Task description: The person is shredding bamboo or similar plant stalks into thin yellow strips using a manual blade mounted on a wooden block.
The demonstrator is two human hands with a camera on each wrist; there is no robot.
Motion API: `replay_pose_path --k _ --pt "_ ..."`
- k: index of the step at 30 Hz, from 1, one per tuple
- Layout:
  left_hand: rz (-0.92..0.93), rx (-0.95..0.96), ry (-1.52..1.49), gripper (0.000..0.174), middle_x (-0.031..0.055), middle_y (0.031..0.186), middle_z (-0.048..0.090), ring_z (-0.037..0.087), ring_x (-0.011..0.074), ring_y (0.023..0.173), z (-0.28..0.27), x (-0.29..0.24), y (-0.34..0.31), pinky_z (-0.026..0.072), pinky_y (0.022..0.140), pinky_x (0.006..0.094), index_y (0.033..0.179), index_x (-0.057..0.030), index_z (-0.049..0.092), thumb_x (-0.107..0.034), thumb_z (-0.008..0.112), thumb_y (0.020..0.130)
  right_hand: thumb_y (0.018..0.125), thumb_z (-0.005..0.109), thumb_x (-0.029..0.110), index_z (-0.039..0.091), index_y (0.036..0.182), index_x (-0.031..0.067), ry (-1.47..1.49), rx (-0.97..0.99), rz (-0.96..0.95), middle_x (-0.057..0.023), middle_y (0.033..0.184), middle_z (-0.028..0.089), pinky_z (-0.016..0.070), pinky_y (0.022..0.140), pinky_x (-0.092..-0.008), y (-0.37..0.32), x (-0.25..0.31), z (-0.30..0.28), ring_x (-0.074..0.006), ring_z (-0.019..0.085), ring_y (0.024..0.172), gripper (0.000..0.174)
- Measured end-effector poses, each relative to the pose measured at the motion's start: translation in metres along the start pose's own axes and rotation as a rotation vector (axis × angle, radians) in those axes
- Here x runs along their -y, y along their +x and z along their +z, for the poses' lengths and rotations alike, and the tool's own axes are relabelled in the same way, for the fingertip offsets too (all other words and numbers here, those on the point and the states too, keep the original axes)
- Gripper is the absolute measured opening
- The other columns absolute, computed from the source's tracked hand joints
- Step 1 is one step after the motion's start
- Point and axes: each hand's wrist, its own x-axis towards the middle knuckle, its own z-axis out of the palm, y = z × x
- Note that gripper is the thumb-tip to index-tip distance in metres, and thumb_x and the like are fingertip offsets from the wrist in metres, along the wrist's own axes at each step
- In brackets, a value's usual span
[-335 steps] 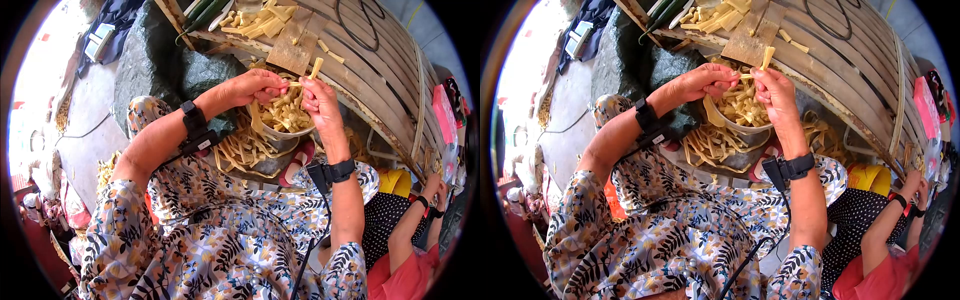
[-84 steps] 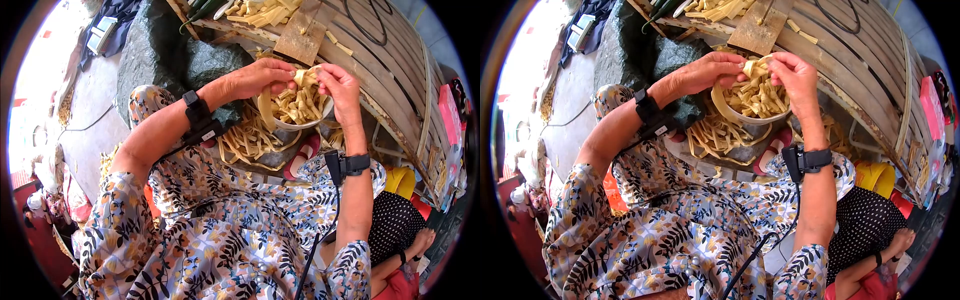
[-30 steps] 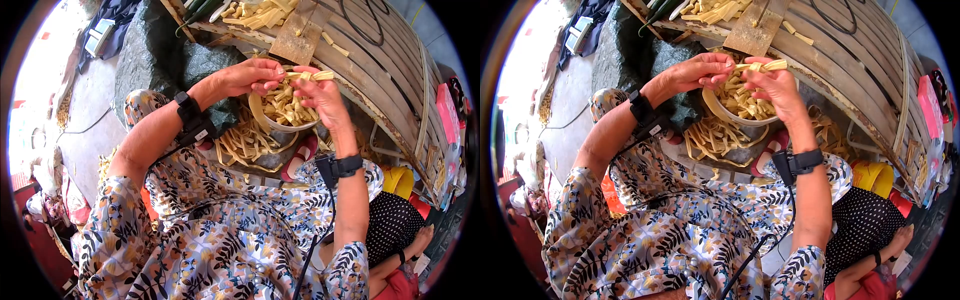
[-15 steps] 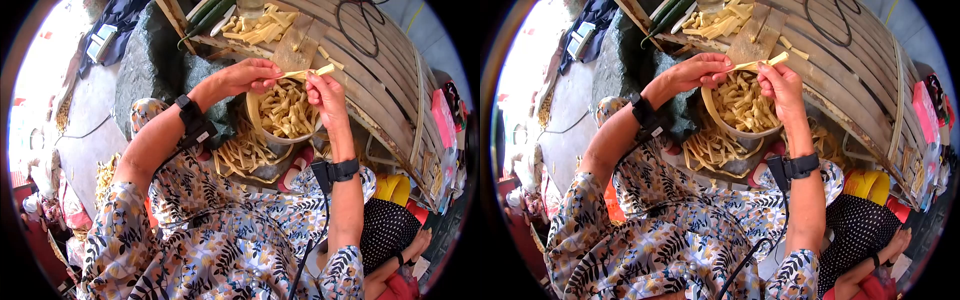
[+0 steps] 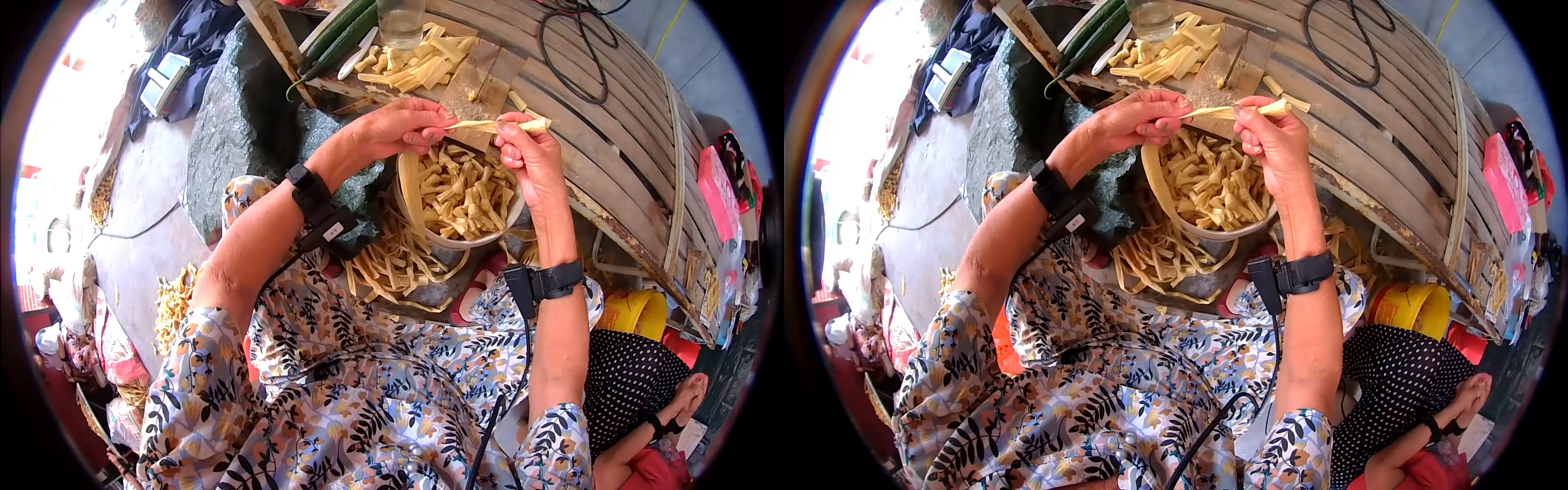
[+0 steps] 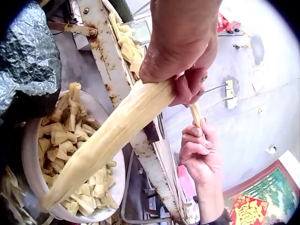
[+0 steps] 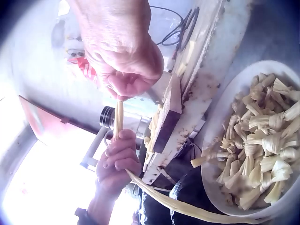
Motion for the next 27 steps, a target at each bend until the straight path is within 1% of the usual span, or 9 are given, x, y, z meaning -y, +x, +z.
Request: replay_pose_path --k 4,5,9,17,22,23,24,26,27 --pt "0.024 -0.074 0.130 0.016 -0.0053 0.058 0.041 0.029 0.0007 0.044 0.002 -0.012 0.002 0.0221 0.040 0.0158 0.090 -0.0027 0.053 -0.018 0.051 0.088 0.077 0.062 0.002 0.059 0.090 -0.0009 0.026 0.000 -0.032 -0.0045 0.068 0.055 0.0309 0.042 -0.0157 0.010 0.002 -0.003 -0.0037 0.042 0.049 0.013" --pt "0.046 -0.128 0.241 0.017 -0.0042 0.060 0.043 0.035 0.0028 0.049 -0.001 -0.015 0.006 0.0275 0.044 0.0161 0.088 -0.0026 0.056 -0.019 0.053 0.087 0.077 0.062 0.002 0.059 0.090 -0.0011 0.041 -0.016 -0.052 -0.0046 0.068 0.054 0.0311 0.043 -0.0157 0.015 0.002 -0.004 -0.0037 0.042 0.050 0.013" --pt "0.288 -0.300 0.705 0.016 -0.0033 0.062 0.047 0.041 0.0046 0.055 -0.003 -0.034 0.023 0.0324 0.050 0.0178 0.084 -0.0003 0.059 -0.016 0.056 0.084 0.078 0.062 0.005 0.058 0.093 -0.0016 0.025 -0.110 -0.145 -0.0056 0.072 0.056 0.0382 0.046 -0.0174 0.034 0.010 -0.001 -0.0050 0.046 0.054 0.016" --pt "0.440 -0.574 0.668 0.016 -0.0024 0.061 0.050 0.043 0.0048 0.054 -0.020 -0.028 0.063 0.0345 0.049 0.0193 0.082 0.0012 0.060 -0.015 0.061 0.080 0.077 0.064 0.006 0.058 0.091 -0.0025 0.056 -0.263 -0.263 -0.0063 0.072 0.057 0.0424 0.048 -0.0191 0.067 -0.003 0.000 -0.0072 0.049 0.055 0.017" --pt "0.501 -0.648 0.920 0.014 -0.0014 0.062 0.053 0.047 0.0053 0.055 -0.033 -0.009 0.073 0.0376 0.050 0.0193 0.083 -0.0014 0.061 -0.015 0.061 0.080 0.077 0.060 0.004 0.059 0.086 -0.0020 -0.299 -0.377 -0.283 -0.0054 0.066 0.058 0.0422 0.046 -0.0201 0.074 -0.024 -0.007 -0.0087 0.053 0.054 0.012" --pt "0.435 -0.763 1.013 0.013 -0.0009 0.062 0.054 0.048 0.0057 0.055 -0.036 -0.008 0.070 0.0394 0.050 0.0199 0.080 -0.0026 0.061 -0.015 0.061 0.080 0.077 0.060 0.004 0.059 0.087 -0.0016 -0.417 -0.440 -0.274 -0.0053 0.067 0.058 0.0425 0.047 -0.0200 0.071 -0.025 -0.011 -0.0087 0.054 0.056 0.011" --pt "0.424 -0.750 0.913 0.012 -0.0009 0.063 0.055 0.048 0.0058 0.055 -0.038 -0.008 0.066 0.0399 0.051 0.0200 0.079 -0.0029 0.061 -0.015 0.061 0.079 0.077 0.059 0.004 0.059 0.087 -0.0013 -0.538 -0.499 -0.268 -0.0052 0.067 0.058 0.0428 0.047 -0.0199 0.068 -0.024 -0.015 -0.0088 0.055 0.057 0.011" --pt "0.392 -0.723 0.716 0.012 -0.0007 0.063 0.056 0.049 0.0061 0.054 -0.043 -0.005 0.060 0.0407 0.051 0.0201 0.078 -0.0035 0.061 -0.015 0.061 0.079 0.077 0.059 0.006 0.060 0.085 -0.0022 -0.394 -0.458 -0.265 -0.0053 0.068 0.059 0.0459 0.048 -0.0208 0.062 -0.026 -0.021 -0.0095 0.057 0.057 0.012" --pt "0.414 -0.713 0.794 0.012 -0.0003 0.064 0.057 0.050 0.0065 0.055 -0.033 -0.003 0.053 0.0407 0.051 0.0210 0.080 -0.0035 0.061 -0.015 0.060 0.079 0.077 0.059 0.007 0.060 0.085 -0.0026 -0.309 -0.425 -0.282 -0.0054 0.068 0.059 0.0465 0.049 -0.0210 0.056 -0.025 -0.018 -0.0096 0.057 0.055 0.012"
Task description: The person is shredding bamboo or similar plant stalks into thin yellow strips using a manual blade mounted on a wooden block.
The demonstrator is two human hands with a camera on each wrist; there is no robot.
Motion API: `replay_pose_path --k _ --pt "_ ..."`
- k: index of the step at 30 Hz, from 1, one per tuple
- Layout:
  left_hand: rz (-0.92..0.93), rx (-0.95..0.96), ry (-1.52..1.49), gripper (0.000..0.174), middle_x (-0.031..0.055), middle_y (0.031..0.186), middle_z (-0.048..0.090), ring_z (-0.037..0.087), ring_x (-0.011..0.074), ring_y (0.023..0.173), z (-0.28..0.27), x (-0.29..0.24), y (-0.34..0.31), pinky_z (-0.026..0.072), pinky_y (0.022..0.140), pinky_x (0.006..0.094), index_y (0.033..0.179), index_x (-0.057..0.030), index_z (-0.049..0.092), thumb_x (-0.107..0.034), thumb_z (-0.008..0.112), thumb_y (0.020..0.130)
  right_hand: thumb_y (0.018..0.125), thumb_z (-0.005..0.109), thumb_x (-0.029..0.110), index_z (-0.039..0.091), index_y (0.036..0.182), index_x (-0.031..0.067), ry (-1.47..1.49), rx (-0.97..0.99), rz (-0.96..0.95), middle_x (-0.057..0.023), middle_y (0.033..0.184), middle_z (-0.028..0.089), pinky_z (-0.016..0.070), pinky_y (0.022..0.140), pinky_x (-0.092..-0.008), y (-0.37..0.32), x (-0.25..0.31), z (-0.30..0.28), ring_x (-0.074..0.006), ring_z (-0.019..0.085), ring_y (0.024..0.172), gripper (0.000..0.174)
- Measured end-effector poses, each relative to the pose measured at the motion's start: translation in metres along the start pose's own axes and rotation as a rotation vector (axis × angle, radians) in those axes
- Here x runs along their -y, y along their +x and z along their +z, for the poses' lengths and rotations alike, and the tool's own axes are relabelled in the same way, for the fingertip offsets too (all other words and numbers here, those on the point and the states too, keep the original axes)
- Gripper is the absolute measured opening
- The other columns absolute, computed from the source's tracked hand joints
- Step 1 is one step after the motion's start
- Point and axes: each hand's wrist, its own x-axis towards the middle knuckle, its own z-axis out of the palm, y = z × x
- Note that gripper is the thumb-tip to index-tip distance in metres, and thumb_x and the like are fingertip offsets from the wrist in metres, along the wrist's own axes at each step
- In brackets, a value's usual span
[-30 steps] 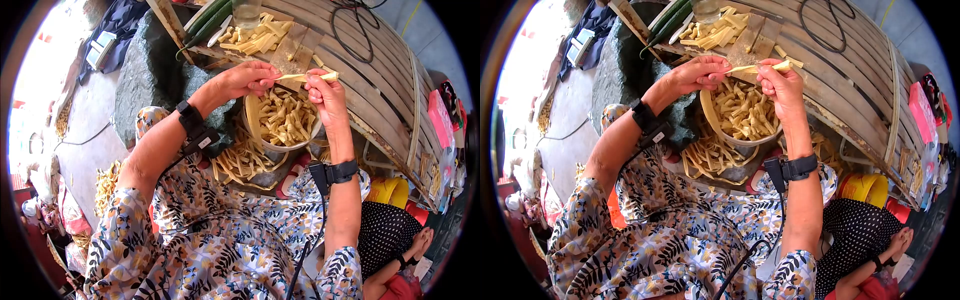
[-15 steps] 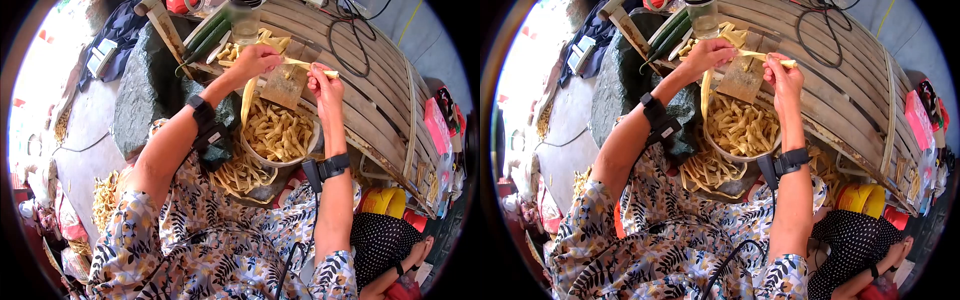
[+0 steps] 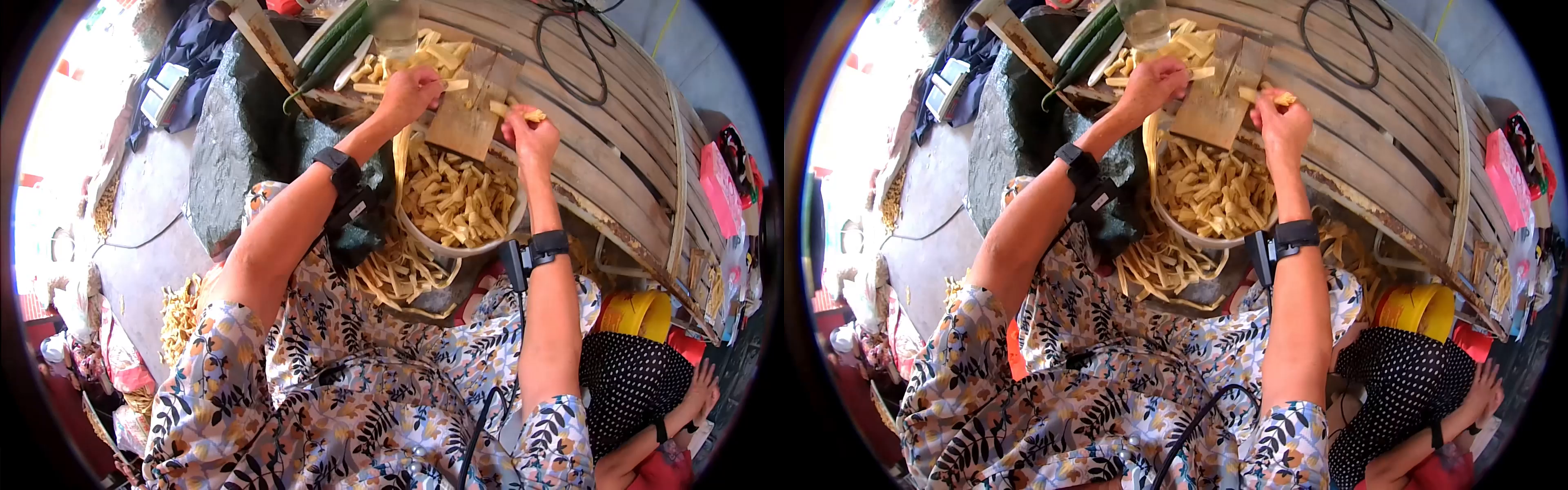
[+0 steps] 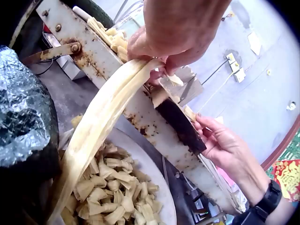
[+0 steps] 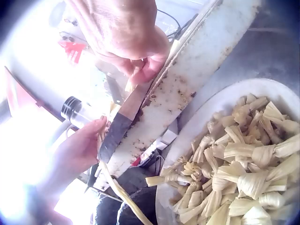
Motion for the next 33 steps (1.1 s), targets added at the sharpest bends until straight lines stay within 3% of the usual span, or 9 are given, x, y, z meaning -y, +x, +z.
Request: replay_pose_path --k 3,8,11,13,17,21,22,25,33 --pt "0.387 -0.097 0.231 0.014 -0.0001 0.063 0.057 0.049 0.0063 0.055 0.010 0.013 -0.006 0.0402 0.051 0.0222 0.082 -0.0034 0.060 -0.017 0.060 0.080 0.077 0.059 0.008 0.061 0.086 -0.0038 0.045 0.023 0.010 -0.0072 0.069 0.061 0.0491 0.051 -0.0213 -0.006 0.000 0.000 -0.0108 0.058 0.055 0.015" --pt "0.186 -0.046 0.227 0.015 -0.0002 0.062 0.055 0.048 0.0056 0.055 0.018 0.008 -0.020 0.0402 0.051 0.0225 0.084 -0.0022 0.059 -0.017 0.058 0.082 0.077 0.059 0.007 0.062 0.090 -0.0043 -0.018 0.051 -0.046 -0.0090 0.072 0.062 0.0498 0.053 -0.0200 -0.009 -0.014 -0.012 -0.0107 0.058 0.057 0.017" --pt "0.276 -0.069 0.268 0.014 -0.0006 0.063 0.056 0.051 0.0053 0.057 0.021 0.018 -0.017 0.0423 0.053 0.0221 0.084 -0.0033 0.060 -0.017 0.058 0.082 0.078 0.060 0.008 0.062 0.091 -0.0028 -0.012 0.052 -0.072 -0.0091 0.071 0.062 0.0496 0.052 -0.0201 -0.015 -0.010 -0.020 -0.0099 0.058 0.057 0.017" --pt "0.301 -0.067 0.163 0.015 0.0070 0.064 0.060 0.058 0.0163 0.056 0.016 0.015 -0.021 0.0457 0.053 0.0308 0.084 -0.0053 0.061 -0.020 0.058 0.081 0.078 0.060 0.008 0.063 0.092 -0.0013 -0.062 0.050 -0.092 -0.0091 0.071 0.062 0.0496 0.052 -0.0201 -0.024 -0.001 -0.025 -0.0094 0.058 0.057 0.017" --pt "0.122 0.141 0.010 0.015 0.0013 0.063 0.058 0.053 0.0069 0.053 -0.007 -0.021 -0.045 0.0429 0.047 0.0204 0.086 -0.0022 0.059 -0.016 0.055 0.085 0.080 0.060 0.006 0.064 0.092 0.0025 -0.307 0.213 0.094 -0.0086 0.072 0.063 0.0493 0.051 -0.0195 -0.057 0.031 -0.038 -0.0090 0.058 0.056 0.014" --pt "0.013 0.372 -0.069 0.014 -0.0029 0.064 0.054 0.047 0.0020 0.054 -0.011 -0.028 -0.075 0.0377 0.048 0.0161 0.085 -0.0036 0.057 -0.017 0.053 0.087 0.077 0.065 0.013 0.060 0.098 0.0003 -0.427 0.574 -0.007 -0.0101 0.080 0.064 0.0492 0.059 -0.0270 -0.087 0.003 -0.046 -0.0145 0.060 0.065 0.025" --pt "0.004 0.413 -0.075 0.014 -0.0029 0.064 0.054 0.047 0.0020 0.053 -0.012 -0.029 -0.078 0.0373 0.048 0.0159 0.084 -0.0033 0.057 -0.016 0.052 0.087 0.073 0.068 0.018 0.061 0.092 0.0007 -0.402 0.574 -0.079 -0.0117 0.081 0.064 0.0480 0.063 -0.0313 -0.085 -0.007 -0.050 -0.0204 0.061 0.067 0.027" --pt "-0.046 0.457 -0.049 0.013 -0.0029 0.063 0.053 0.046 0.0022 0.052 -0.011 -0.024 -0.086 0.0374 0.047 0.0164 0.083 -0.0034 0.056 -0.016 0.053 0.087 0.068 0.069 0.020 0.063 0.087 0.0040 -1.090 0.502 -0.018 -0.0116 0.084 0.064 0.0474 0.063 -0.0325 -0.063 -0.021 -0.082 -0.0244 0.061 0.070 0.026" --pt "-0.207 0.521 -0.013 0.015 -0.0024 0.062 0.053 0.046 0.0038 0.050 0.000 -0.008 -0.092 0.0371 0.046 0.0175 0.082 -0.0022 0.057 -0.017 0.055 0.086 0.063 0.071 0.026 0.065 0.084 0.0056 -1.137 0.558 0.128 -0.0103 0.079 0.064 0.0465 0.066 -0.0297 -0.070 -0.073 -0.083 -0.0221 0.062 0.072 0.029"
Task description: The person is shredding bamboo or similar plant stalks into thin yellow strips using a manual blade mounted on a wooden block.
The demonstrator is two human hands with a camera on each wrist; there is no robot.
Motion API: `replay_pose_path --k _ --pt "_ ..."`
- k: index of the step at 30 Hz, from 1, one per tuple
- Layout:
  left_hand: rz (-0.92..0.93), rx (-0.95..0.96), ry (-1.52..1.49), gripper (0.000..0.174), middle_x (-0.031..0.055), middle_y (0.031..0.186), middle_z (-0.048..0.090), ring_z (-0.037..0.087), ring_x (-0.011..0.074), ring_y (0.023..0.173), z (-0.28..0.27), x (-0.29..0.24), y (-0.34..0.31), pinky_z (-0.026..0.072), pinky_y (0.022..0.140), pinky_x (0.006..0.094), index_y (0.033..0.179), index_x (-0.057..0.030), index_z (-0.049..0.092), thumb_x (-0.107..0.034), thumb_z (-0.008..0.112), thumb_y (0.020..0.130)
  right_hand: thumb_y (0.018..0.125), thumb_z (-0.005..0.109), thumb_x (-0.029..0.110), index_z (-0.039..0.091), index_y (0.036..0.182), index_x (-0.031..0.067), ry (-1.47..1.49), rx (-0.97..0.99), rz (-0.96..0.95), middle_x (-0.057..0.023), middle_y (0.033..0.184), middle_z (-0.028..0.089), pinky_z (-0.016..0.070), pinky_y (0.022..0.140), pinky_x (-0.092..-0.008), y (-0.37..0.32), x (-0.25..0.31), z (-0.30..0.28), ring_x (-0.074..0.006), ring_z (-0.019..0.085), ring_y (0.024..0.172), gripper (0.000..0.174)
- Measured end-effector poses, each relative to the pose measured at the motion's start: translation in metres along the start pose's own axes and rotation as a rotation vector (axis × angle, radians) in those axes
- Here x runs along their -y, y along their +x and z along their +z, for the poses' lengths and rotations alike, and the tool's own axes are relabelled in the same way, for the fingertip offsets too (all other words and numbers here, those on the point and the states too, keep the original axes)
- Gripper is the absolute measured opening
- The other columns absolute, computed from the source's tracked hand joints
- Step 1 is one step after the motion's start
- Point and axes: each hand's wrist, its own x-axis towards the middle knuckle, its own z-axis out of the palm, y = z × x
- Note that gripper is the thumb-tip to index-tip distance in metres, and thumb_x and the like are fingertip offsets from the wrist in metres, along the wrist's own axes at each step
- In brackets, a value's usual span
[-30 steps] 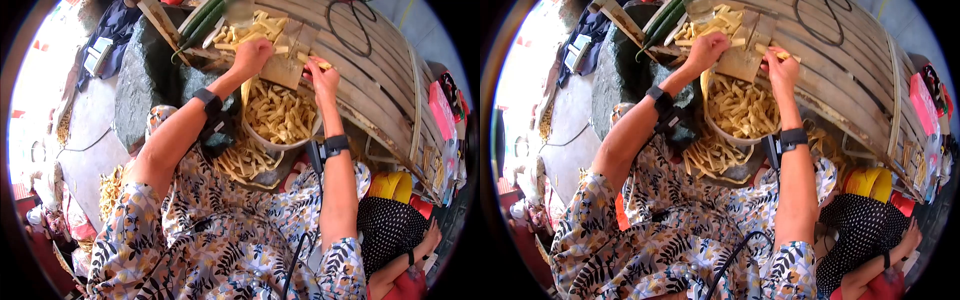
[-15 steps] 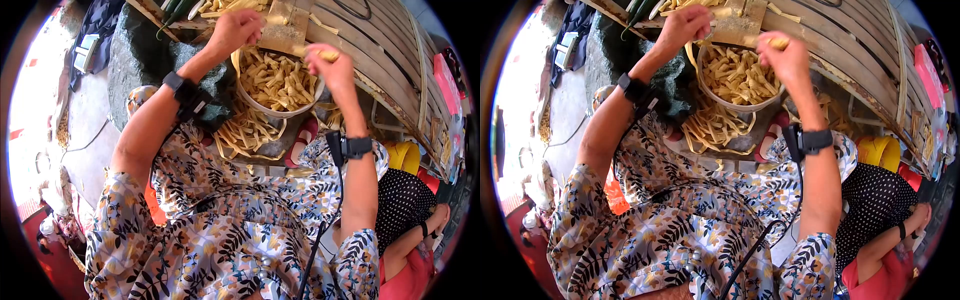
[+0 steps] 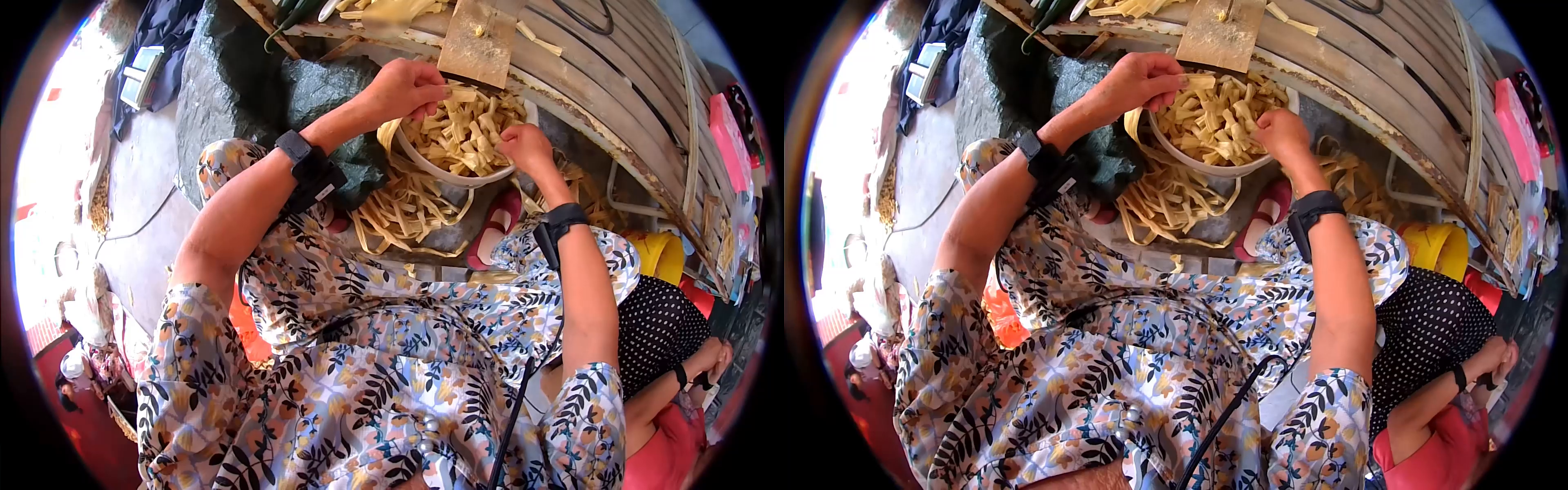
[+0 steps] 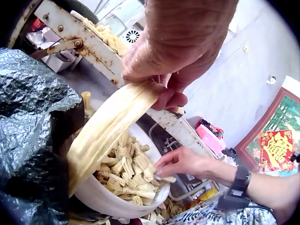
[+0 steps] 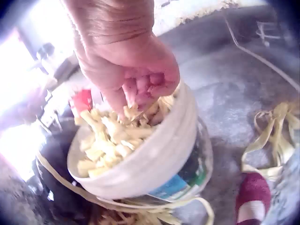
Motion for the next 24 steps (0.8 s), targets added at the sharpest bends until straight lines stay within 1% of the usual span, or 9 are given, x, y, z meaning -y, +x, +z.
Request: replay_pose_path --k 2,3,6,7,11,17,20,21,24 --pt "-0.037 0.020 -0.120 0.016 -0.0025 0.063 0.052 0.046 0.0040 0.051 0.002 -0.001 -0.002 0.0371 0.047 0.0174 0.083 -0.0019 0.057 -0.018 0.056 0.085 0.065 0.071 0.026 0.065 0.086 0.0030 0.249 0.098 -0.030 -0.0091 0.083 0.065 0.0461 0.068 -0.0274 0.009 -0.012 -0.004 -0.0181 0.062 0.074 0.032" --pt "-0.059 0.027 -0.182 0.016 -0.0025 0.063 0.052 0.046 0.0040 0.051 0.001 -0.002 -0.004 0.0371 0.047 0.0174 0.083 -0.0018 0.057 -0.018 0.056 0.085 0.071 0.069 0.021 0.064 0.089 -0.0010 0.368 0.127 -0.021 -0.0075 0.085 0.065 0.0458 0.067 -0.0246 -0.007 0.015 -0.019 -0.0133 0.061 0.075 0.029" --pt "-0.046 0.109 -0.290 0.018 -0.0025 0.065 0.050 0.045 0.0037 0.053 0.005 0.003 0.000 0.0369 0.049 0.0173 0.084 -0.0014 0.056 -0.020 0.058 0.084 0.076 0.065 0.014 0.062 0.092 -0.0030 0.640 0.170 -0.109 -0.0078 0.084 0.065 0.0465 0.067 -0.0230 -0.030 0.049 -0.035 -0.0115 0.060 0.073 0.024" --pt "-0.097 0.090 -0.343 0.019 -0.0024 0.065 0.049 0.044 0.0036 0.054 0.010 0.004 0.000 0.0363 0.050 0.0176 0.083 -0.0012 0.056 -0.020 0.060 0.083 0.079 0.062 0.008 0.059 0.097 -0.0050 0.787 0.220 -0.134 -0.0079 0.083 0.064 0.0474 0.067 -0.0218 -0.031 0.054 -0.036 -0.0106 0.060 0.073 0.023" --pt "-0.099 0.119 -0.431 0.019 -0.0024 0.066 0.049 0.043 0.0038 0.054 0.019 0.005 -0.006 0.0357 0.050 0.0177 0.087 -0.0022 0.055 -0.020 0.060 0.083 0.081 0.060 0.006 0.057 0.099 -0.0071 0.887 0.295 -0.237 -0.0063 0.084 0.063 0.0491 0.064 -0.0207 -0.031 0.071 -0.034 -0.0103 0.061 0.074 0.023" --pt "-0.040 0.019 -0.563 0.018 -0.0037 0.063 0.048 0.042 0.0035 0.053 0.013 -0.008 -0.013 0.0354 0.050 0.0176 0.084 -0.0033 0.055 -0.021 0.059 0.084 0.081 0.060 0.009 0.061 0.093 -0.0043 0.920 0.208 -0.137 -0.0058 0.071 0.063 0.0463 0.055 -0.0179 -0.033 0.079 -0.035 -0.0069 0.057 0.059 0.018" --pt "0.036 -0.024 -0.367 0.017 -0.0046 0.062 0.048 0.042 0.0031 0.053 0.006 -0.016 -0.014 0.0351 0.050 0.0173 0.084 -0.0040 0.056 -0.021 0.059 0.084 0.082 0.060 0.011 0.062 0.090 -0.0030 0.871 0.145 -0.206 -0.0050 0.066 0.062 0.0436 0.049 -0.0173 -0.030 0.085 -0.031 -0.0061 0.054 0.053 0.016" --pt "0.023 -0.063 -0.343 0.016 -0.0044 0.063 0.050 0.043 0.0023 0.053 0.002 -0.016 -0.011 0.0350 0.050 0.0168 0.082 -0.0044 0.057 -0.020 0.059 0.084 0.083 0.059 0.013 0.062 0.087 -0.0026 0.883 0.154 -0.217 -0.0045 0.064 0.060 0.0426 0.047 -0.0176 -0.032 0.090 -0.033 -0.0062 0.053 0.051 0.016" --pt "0.048 -0.156 -0.472 0.016 -0.0040 0.064 0.052 0.042 0.0019 0.053 -0.005 -0.017 -0.009 0.0345 0.050 0.0167 0.079 -0.0049 0.059 -0.020 0.059 0.084 0.083 0.059 0.016 0.062 0.085 -0.0019 0.981 0.251 -0.253 -0.0038 0.062 0.059 0.0422 0.047 -0.0173 -0.034 0.103 -0.041 -0.0065 0.052 0.050 0.018"
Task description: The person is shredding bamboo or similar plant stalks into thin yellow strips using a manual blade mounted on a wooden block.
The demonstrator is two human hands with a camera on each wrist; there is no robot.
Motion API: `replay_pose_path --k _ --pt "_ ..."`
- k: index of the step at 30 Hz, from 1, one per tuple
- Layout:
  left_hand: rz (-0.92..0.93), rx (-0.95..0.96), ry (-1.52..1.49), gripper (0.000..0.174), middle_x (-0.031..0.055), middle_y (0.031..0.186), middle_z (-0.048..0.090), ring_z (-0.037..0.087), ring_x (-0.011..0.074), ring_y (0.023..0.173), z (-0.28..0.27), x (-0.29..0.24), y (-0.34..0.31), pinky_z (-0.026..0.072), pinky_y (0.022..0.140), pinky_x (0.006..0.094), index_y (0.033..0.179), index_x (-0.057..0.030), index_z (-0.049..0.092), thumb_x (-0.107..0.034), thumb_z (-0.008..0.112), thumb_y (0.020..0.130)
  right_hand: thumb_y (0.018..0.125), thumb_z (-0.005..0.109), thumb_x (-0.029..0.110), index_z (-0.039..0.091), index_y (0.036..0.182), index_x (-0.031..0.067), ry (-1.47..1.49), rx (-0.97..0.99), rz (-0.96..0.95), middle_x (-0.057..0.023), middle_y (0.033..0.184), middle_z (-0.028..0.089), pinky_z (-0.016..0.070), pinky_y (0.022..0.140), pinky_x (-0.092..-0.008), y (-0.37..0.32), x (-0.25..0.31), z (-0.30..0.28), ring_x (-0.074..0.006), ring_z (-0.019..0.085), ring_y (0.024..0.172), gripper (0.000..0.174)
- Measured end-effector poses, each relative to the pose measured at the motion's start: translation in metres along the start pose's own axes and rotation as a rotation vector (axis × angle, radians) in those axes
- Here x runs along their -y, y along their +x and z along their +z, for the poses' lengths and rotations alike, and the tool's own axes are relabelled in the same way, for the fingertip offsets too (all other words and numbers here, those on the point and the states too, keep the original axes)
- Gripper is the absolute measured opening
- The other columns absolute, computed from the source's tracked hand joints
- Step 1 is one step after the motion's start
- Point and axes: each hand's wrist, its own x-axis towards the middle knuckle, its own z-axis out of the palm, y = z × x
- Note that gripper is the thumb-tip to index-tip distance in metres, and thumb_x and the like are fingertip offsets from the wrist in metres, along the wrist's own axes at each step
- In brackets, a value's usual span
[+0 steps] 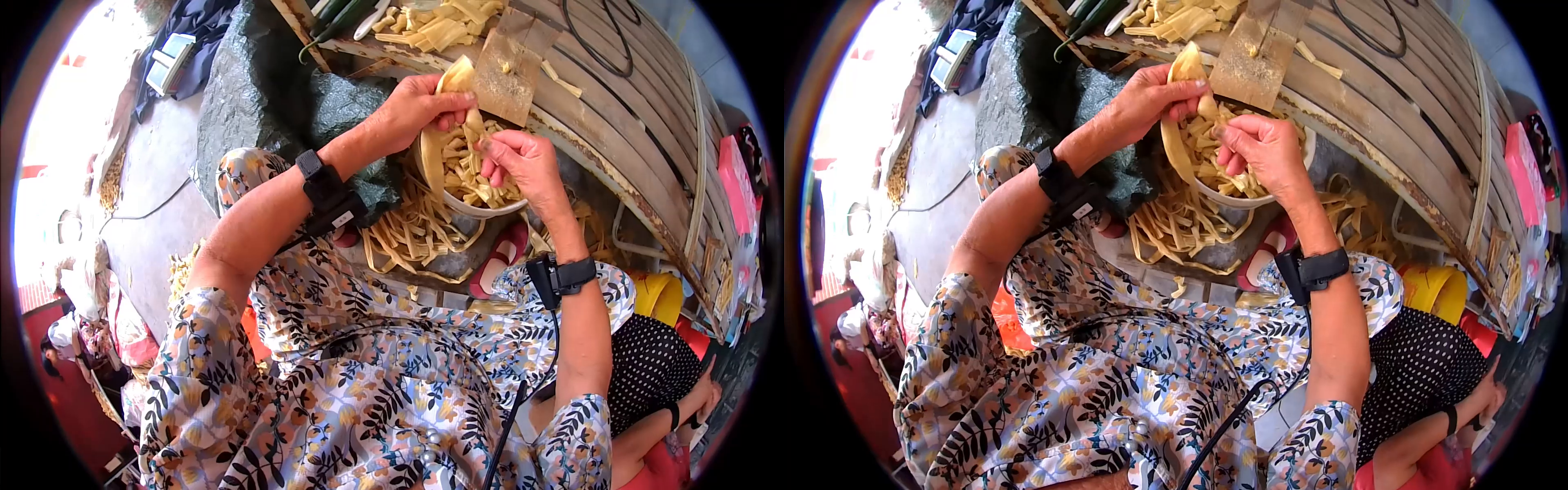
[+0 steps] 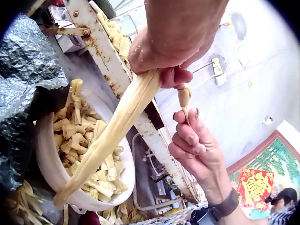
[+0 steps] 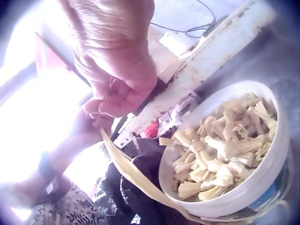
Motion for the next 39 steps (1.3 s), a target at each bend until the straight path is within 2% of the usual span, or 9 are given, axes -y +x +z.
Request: replay_pose_path --k 4,6,11,15,18,19,22,25,39 --pt "0.020 -0.068 -0.066 0.015 -0.0041 0.064 0.053 0.042 0.0018 0.053 0.000 -0.011 -0.001 0.0336 0.051 0.0163 0.077 -0.0049 0.060 -0.018 0.059 0.083 0.085 0.056 0.019 0.061 0.089 -0.0014 0.038 0.059 -0.072 -0.0050 0.065 0.060 0.0433 0.048 -0.0176 0.004 0.008 0.004 -0.0069 0.053 0.050 0.021" --pt "0.041 -0.052 -0.082 0.013 -0.0039 0.067 0.052 0.042 0.0019 0.054 -0.003 -0.011 0.001 0.0331 0.051 0.0163 0.081 -0.0049 0.059 -0.018 0.058 0.084 0.086 0.055 0.019 0.060 0.092 -0.0016 0.051 0.039 -0.074 -0.0055 0.067 0.060 0.0439 0.048 -0.0178 0.004 0.010 0.008 -0.0072 0.054 0.051 0.022" --pt "0.025 0.043 -0.138 0.019 -0.0032 0.070 0.052 0.042 0.0028 0.056 -0.009 -0.008 0.007 0.0334 0.052 0.0162 0.090 -0.0039 0.058 -0.022 0.058 0.084 0.085 0.056 0.014 0.060 0.093 -0.0031 -0.037 -0.066 -0.150 -0.0061 0.068 0.061 0.0451 0.049 -0.0188 0.005 0.009 0.008 -0.0080 0.056 0.053 0.019" --pt "-0.075 0.160 -0.046 0.026 -0.0030 0.069 0.051 0.043 0.0037 0.057 -0.003 -0.012 0.001 0.0345 0.052 0.0166 0.096 -0.0018 0.058 -0.024 0.062 0.082 0.083 0.057 0.008 0.061 0.091 -0.0033 -0.164 -0.164 -0.262 -0.0057 0.069 0.061 0.0452 0.049 -0.0197 0.006 0.011 0.008 -0.0078 0.055 0.052 0.015" --pt "-0.010 0.228 -0.086 0.023 -0.0028 0.068 0.051 0.043 0.0039 0.056 0.006 -0.009 0.001 0.0351 0.052 0.0177 0.094 -0.0015 0.058 -0.020 0.062 0.081 0.083 0.058 0.007 0.062 0.090 -0.0028 -0.243 -0.179 -0.281 -0.0052 0.069 0.061 0.0446 0.049 -0.0196 0.007 0.014 0.011 -0.0071 0.055 0.053 0.013" --pt "-0.037 0.193 -0.095 0.020 -0.0027 0.066 0.050 0.043 0.0042 0.055 0.006 -0.009 0.002 0.0351 0.052 0.0182 0.092 -0.0011 0.058 -0.017 0.062 0.080 0.083 0.058 0.007 0.062 0.090 -0.0025 -0.269 -0.180 -0.282 -0.0050 0.069 0.061 0.0444 0.049 -0.0195 0.007 0.014 0.012 -0.0069 0.055 0.053 0.013" --pt "0.000 0.147 -0.094 0.019 -0.0028 0.065 0.049 0.044 0.0043 0.056 0.007 -0.011 0.003 0.0343 0.051 0.0180 0.091 -0.0009 0.059 -0.016 0.062 0.080 0.082 0.058 0.007 0.062 0.089 -0.0026 -0.124 -0.208 -0.237 -0.0048 0.068 0.061 0.0439 0.050 -0.0188 0.006 0.018 0.012 -0.0062 0.054 0.053 0.013" --pt "0.021 0.171 -0.090 0.018 -0.0031 0.065 0.049 0.042 0.0039 0.055 0.002 -0.014 0.004 0.0323 0.050 0.0177 0.091 -0.0007 0.058 -0.015 0.061 0.079 0.082 0.058 0.008 0.062 0.088 -0.0027 -0.121 -0.220 -0.251 -0.0044 0.068 0.061 0.0434 0.050 -0.0183 0.005 0.017 0.009 -0.0058 0.053 0.053 0.012" --pt "-0.038 0.100 -0.141 0.013 -0.0063 0.060 0.043 0.035 0.0026 0.051 0.001 -0.014 0.006 0.0258 0.047 0.0187 0.084 -0.0017 0.058 -0.011 0.063 0.077 0.084 0.057 0.010 0.062 0.083 -0.0029 -0.200 -0.217 -0.247 -0.0037 0.063 0.059 0.0427 0.046 -0.0183 0.002 0.021 0.015 -0.0065 0.054 0.050 0.014"
